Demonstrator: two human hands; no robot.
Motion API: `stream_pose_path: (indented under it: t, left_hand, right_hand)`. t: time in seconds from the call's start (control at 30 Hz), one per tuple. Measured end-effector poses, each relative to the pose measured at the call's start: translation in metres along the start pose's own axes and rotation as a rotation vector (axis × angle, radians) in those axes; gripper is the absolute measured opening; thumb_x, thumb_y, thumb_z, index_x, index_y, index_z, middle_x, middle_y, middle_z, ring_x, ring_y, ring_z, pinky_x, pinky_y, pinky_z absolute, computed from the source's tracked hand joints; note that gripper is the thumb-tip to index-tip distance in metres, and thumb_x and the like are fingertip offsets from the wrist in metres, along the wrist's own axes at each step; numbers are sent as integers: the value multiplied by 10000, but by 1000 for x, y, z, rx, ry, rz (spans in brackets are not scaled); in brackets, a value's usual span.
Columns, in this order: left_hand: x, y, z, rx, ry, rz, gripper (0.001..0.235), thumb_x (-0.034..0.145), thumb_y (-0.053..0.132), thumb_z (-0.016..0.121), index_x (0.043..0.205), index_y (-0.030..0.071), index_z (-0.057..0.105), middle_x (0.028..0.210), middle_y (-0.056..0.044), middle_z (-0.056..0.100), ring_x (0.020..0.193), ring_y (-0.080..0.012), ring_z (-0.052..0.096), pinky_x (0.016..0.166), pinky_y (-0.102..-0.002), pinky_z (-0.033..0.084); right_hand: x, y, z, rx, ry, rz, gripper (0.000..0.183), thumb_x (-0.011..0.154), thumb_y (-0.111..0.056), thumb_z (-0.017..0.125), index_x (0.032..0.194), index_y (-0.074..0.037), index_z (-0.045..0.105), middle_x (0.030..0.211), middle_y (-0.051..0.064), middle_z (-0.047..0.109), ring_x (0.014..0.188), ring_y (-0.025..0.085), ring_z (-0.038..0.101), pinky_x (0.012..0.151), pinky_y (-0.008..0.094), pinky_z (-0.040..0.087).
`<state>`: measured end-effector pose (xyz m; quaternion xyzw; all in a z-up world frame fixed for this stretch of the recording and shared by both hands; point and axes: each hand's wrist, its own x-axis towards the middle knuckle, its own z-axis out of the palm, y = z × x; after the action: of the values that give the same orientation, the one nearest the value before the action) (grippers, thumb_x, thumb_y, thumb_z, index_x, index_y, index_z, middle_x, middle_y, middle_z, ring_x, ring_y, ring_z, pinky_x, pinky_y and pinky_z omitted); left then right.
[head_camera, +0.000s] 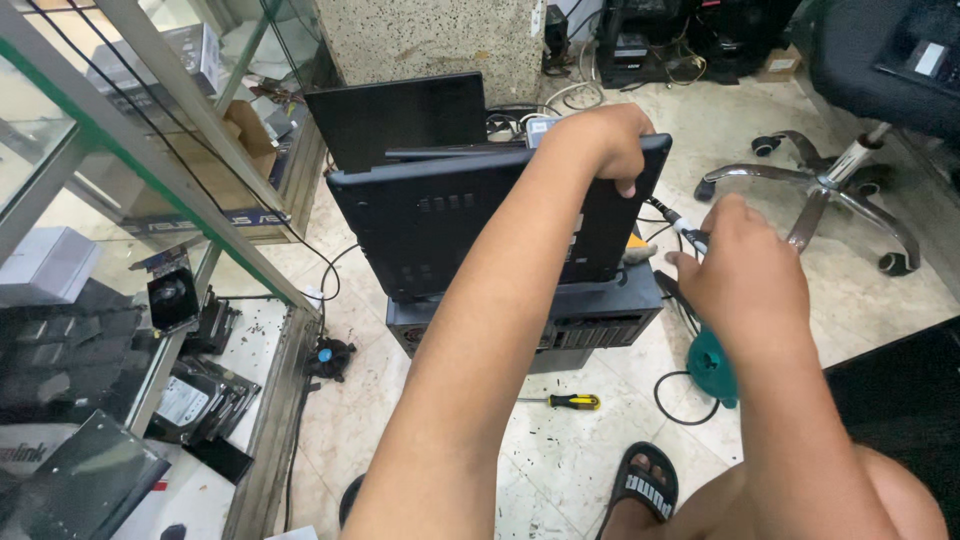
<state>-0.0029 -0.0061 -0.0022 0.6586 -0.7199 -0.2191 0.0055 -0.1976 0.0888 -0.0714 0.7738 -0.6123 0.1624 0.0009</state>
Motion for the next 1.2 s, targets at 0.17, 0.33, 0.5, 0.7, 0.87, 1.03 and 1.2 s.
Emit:
stream_pose_path:
  t: [0.17,0.33,0.5,0.7,0.87,1.03,1.2]
  left_hand:
    - [-2,-1,2,-22,8,18,345,731,148,837,1029,223,678,1051,-7,743,968,-223,668,786,-417,495]
    - [-2,-1,4,-1,38,34,444,712,167,854,1116,259,694,1123,-4,753,1038,-226,686,822,-416,516]
    - [-1,-8,6,135,195,160,667,628,220,954,1233,262,676,1256,-35,674,1152,-264,648,858,-469,543]
    - [-85,-59,-29,65,383,219,736,650,378,960,1307,283,644,1136,67,760,1063,-216,699,812,-440,491]
    - [-183,-145,-29,-45,434,136,604,745,347,885,1280,162,673,1204,-41,741,1131,-221,686,937,-406,507]
    - [-223,-196,0,-255,503,15,609,779,330,847,1325,141,653,1299,-49,694,1208,-200,639,1053,-378,474]
    - [-204,-239,46,-733,670,300,495,834,75,831,1290,117,643,1270,-67,689,1203,-148,630,1037,-275,504]
  right_hand:
    - [-2,-6,-4,-93,-61,46,421,1096,-404,485,1049,-13,632,942,274,720,858,556,673,684,622,510]
    - [-6,-4,-4,-30,-128,59,489,983,-511,650,1098,-37,611,1020,226,722,958,502,670,749,595,514]
    - [-3,6,16,-26,83,-62,378,1080,-372,555,1007,-3,583,944,261,703,831,554,652,679,643,482]
    - [-13,6,10,58,-17,-29,445,945,-362,712,1193,-52,510,1151,206,644,916,485,665,728,599,517]
    - [-15,14,27,99,141,-82,263,997,-271,650,1103,-54,548,1073,198,660,920,499,639,718,622,480]
    - [-15,22,43,86,195,-115,282,1076,-305,618,1070,-26,580,996,234,680,917,499,641,715,622,476]
    - [-20,46,55,-50,296,-147,294,1100,-356,706,1079,-65,665,966,196,724,901,452,693,748,552,520]
